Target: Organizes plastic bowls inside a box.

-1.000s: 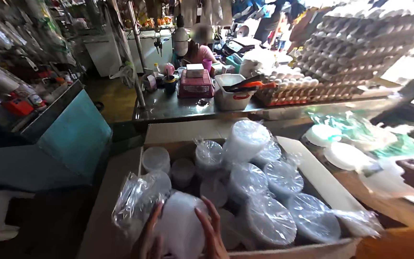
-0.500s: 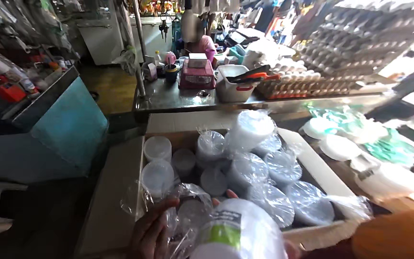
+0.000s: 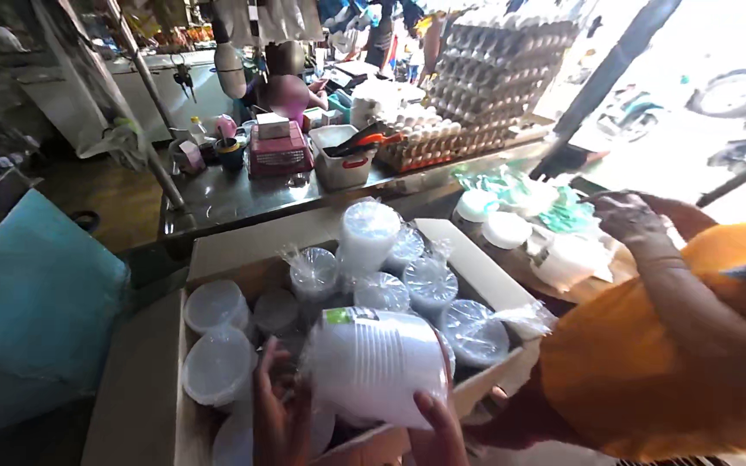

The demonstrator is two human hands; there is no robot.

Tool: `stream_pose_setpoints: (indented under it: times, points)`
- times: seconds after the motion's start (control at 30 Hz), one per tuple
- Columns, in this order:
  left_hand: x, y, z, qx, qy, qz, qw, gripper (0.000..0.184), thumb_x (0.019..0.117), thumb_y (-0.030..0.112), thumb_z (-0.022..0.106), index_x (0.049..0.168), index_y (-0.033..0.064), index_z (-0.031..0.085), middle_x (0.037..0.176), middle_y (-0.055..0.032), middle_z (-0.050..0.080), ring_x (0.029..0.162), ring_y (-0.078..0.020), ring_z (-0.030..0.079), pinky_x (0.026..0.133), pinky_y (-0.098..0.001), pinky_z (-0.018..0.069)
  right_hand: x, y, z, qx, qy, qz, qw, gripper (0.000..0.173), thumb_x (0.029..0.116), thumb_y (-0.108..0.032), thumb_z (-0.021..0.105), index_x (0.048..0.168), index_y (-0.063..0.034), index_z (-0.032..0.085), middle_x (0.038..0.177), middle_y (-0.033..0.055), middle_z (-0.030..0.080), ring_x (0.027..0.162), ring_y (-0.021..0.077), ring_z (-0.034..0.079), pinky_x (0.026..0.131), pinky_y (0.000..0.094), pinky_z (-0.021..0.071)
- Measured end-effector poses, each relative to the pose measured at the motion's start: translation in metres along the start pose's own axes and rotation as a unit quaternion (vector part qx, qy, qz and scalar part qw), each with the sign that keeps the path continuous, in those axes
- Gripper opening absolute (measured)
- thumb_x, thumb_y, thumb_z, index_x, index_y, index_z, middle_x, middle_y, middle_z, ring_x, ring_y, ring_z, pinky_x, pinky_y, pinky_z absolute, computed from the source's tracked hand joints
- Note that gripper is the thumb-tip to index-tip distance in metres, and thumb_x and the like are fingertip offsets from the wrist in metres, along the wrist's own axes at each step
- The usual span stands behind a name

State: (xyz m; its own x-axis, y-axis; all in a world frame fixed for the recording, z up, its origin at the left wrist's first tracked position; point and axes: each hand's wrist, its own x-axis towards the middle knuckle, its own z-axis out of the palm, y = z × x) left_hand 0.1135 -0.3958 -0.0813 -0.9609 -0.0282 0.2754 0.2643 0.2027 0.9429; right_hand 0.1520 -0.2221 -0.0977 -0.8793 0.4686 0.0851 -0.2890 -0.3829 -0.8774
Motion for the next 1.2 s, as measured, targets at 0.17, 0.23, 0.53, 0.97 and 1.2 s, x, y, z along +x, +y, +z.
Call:
stream_pose_setpoints:
  times: [0.17,0.23,0.53,0.97,1.2]
  points:
    - [0.016,0.002,0.023,-0.160,-0.109,-0.183,0.964,0.018,0.1029,0.008,0.043,0.101,0.0050,0.060,0.073,0.0098,0.059,0.061,0.0030,0.056,0.060,-0.0150,0.0508,0.020,-0.007,-0.029,0.004,0.001,-0.026,1.000,0.121,0.0663,-0.060,0.087,0.156,-0.0077,0.024,0.135,-0.0053,0.062,0.113,0.0017,0.065,0.094,0.0241,0.0578]
    - [0.026,0.003,0.032,-0.251,-0.105,-0.205,0.940,0.029,0.1071,0.012,0.034,0.094,0.0119,0.060,0.073,0.0104,0.060,0.064,0.0012,0.058,0.066,-0.0169,0.0527,0.026,-0.011,-0.047,-0.029,-0.048,-0.071,0.996,0.116,0.0720,-0.060,0.084,0.159,-0.0130,0.023,0.147,-0.0075,0.053,0.124,0.0015,0.058,0.102,0.0245,0.0528]
    - [0.056,-0.015,0.087,0.052,-0.159,-0.020,0.986,0.016,0.0921,0.003,0.060,0.106,-0.0053,0.063,0.095,-0.0101,0.064,0.071,-0.0085,0.059,0.061,-0.0229,0.0502,0.047,-0.045,-0.074,0.137,0.062,0.017,0.989,0.036,0.0688,-0.047,0.085,0.095,-0.0249,0.075,0.091,-0.0065,0.077,0.086,0.0048,0.074,0.077,0.0288,0.0629]
    - [0.063,-0.009,0.151,0.216,-0.095,0.177,0.955,0.045,0.0942,-0.001,0.054,0.138,-0.0076,0.057,0.148,-0.0246,0.053,0.101,-0.0336,0.074,0.074,-0.0441,0.0614,0.057,-0.035,-0.130,-0.096,0.044,-0.087,0.991,0.127,0.0675,-0.064,0.084,0.163,-0.0152,0.015,0.156,-0.0035,0.042,0.132,0.0050,0.052,0.106,0.0291,0.0504]
    - [0.053,-0.019,0.166,0.135,-0.188,0.055,0.971,0.051,0.0951,-0.002,0.047,0.146,-0.0051,0.050,0.152,-0.0204,0.049,0.100,-0.0268,0.072,0.079,-0.0415,0.0587,0.064,-0.034,-0.127,-0.126,0.126,-0.141,0.974,0.126,0.0685,-0.067,0.082,0.158,-0.0041,0.019,0.144,-0.0035,0.053,0.123,0.0015,0.058,0.101,0.0258,0.0534]
